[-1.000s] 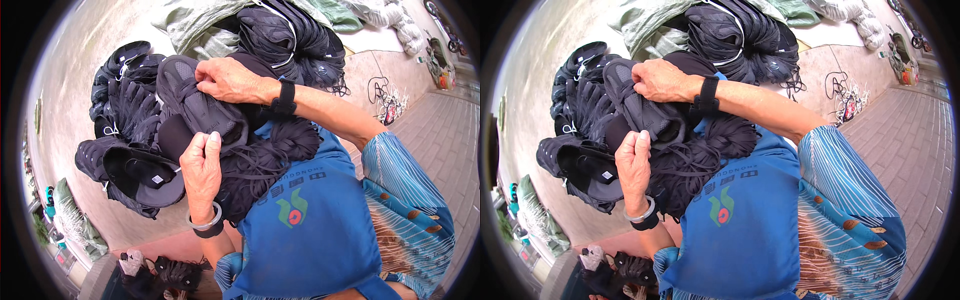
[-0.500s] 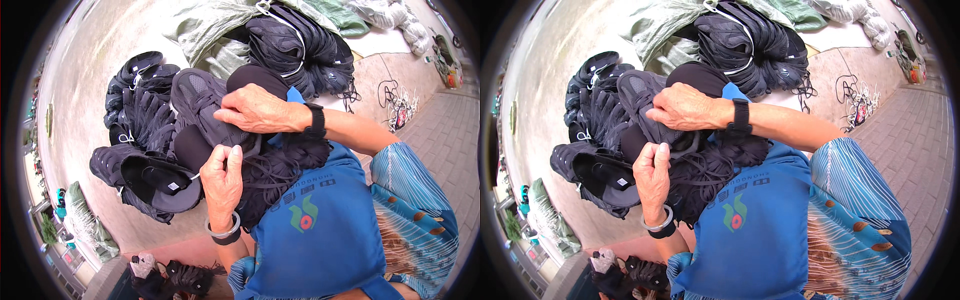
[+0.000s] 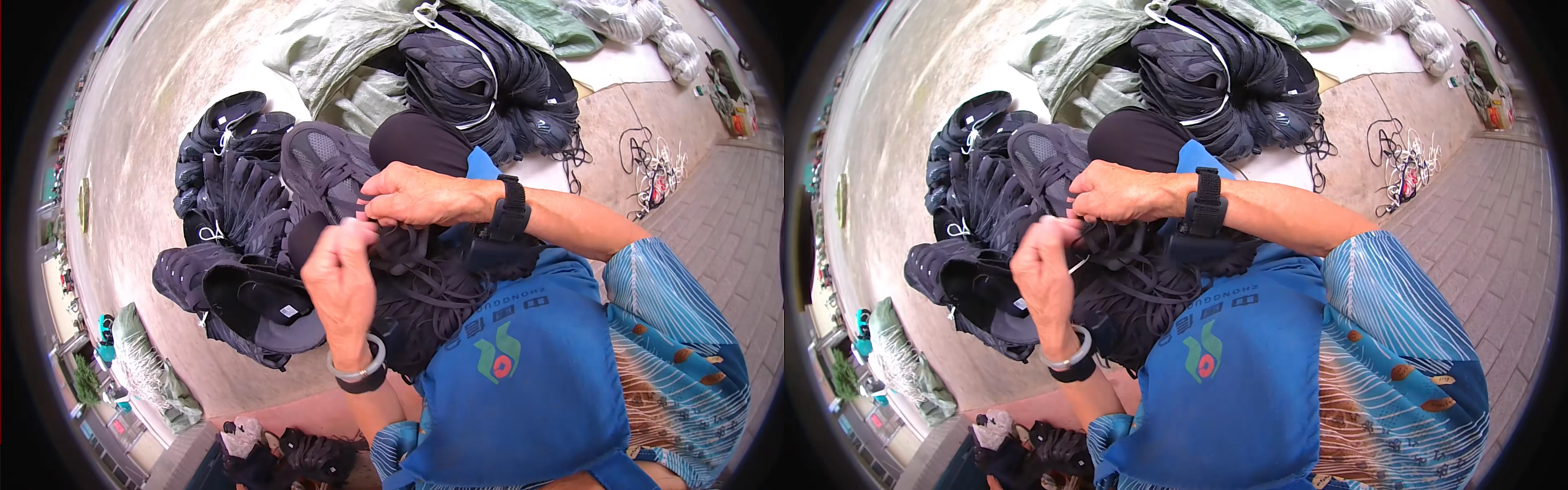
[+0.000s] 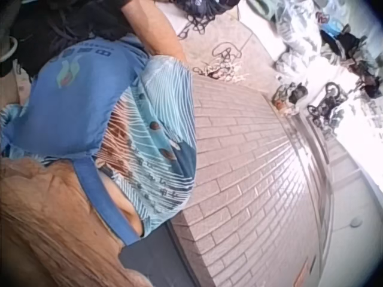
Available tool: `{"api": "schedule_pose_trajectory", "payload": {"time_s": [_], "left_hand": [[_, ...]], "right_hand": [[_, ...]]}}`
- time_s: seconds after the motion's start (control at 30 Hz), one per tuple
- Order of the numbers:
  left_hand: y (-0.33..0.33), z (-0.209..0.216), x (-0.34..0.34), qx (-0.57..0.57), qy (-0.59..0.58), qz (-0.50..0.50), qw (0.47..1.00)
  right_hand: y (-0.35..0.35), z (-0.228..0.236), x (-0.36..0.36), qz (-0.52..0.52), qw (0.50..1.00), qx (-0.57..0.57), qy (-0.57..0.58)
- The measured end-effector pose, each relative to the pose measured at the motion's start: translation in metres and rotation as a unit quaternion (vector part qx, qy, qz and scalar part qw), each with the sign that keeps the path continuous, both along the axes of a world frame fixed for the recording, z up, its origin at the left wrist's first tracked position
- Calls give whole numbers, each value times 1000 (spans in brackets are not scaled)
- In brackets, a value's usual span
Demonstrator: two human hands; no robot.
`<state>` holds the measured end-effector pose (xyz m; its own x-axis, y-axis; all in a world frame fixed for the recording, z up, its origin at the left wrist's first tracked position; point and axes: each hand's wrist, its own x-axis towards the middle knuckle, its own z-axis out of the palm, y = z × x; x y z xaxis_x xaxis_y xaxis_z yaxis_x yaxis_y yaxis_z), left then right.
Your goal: Inserting laces and organizing black athletic shoes into bundles.
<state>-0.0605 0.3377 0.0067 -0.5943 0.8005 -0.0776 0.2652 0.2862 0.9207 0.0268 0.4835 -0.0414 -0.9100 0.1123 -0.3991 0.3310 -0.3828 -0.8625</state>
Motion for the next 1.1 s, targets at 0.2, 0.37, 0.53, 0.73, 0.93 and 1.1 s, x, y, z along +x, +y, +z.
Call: {"api": "schedule_pose_trajectory", "payload": {"time_s": [0.2,0.37,0.53,0.73,0.93,1.1], "left_hand": [[21,-34,-46,-110,391,12,914],[32,-34,-42,-124,436,-11,891],[35,-51,-49,-48,441,-6,896],[33,-58,-50,14,415,5,910],[25,-44,-51,-64,345,-23,936],[5,-50,-55,-89,205,19,975]], "right_hand": [[-2,8,-1,-12,999,-3,-29],[0,4,-2,-7,999,-19,-29],[-1,0,-6,2,1000,11,-24],[-1,-3,-7,8,999,-23,-25],[6,5,4,42,999,-5,-16],[11,15,14,55,998,-32,-15]]}}
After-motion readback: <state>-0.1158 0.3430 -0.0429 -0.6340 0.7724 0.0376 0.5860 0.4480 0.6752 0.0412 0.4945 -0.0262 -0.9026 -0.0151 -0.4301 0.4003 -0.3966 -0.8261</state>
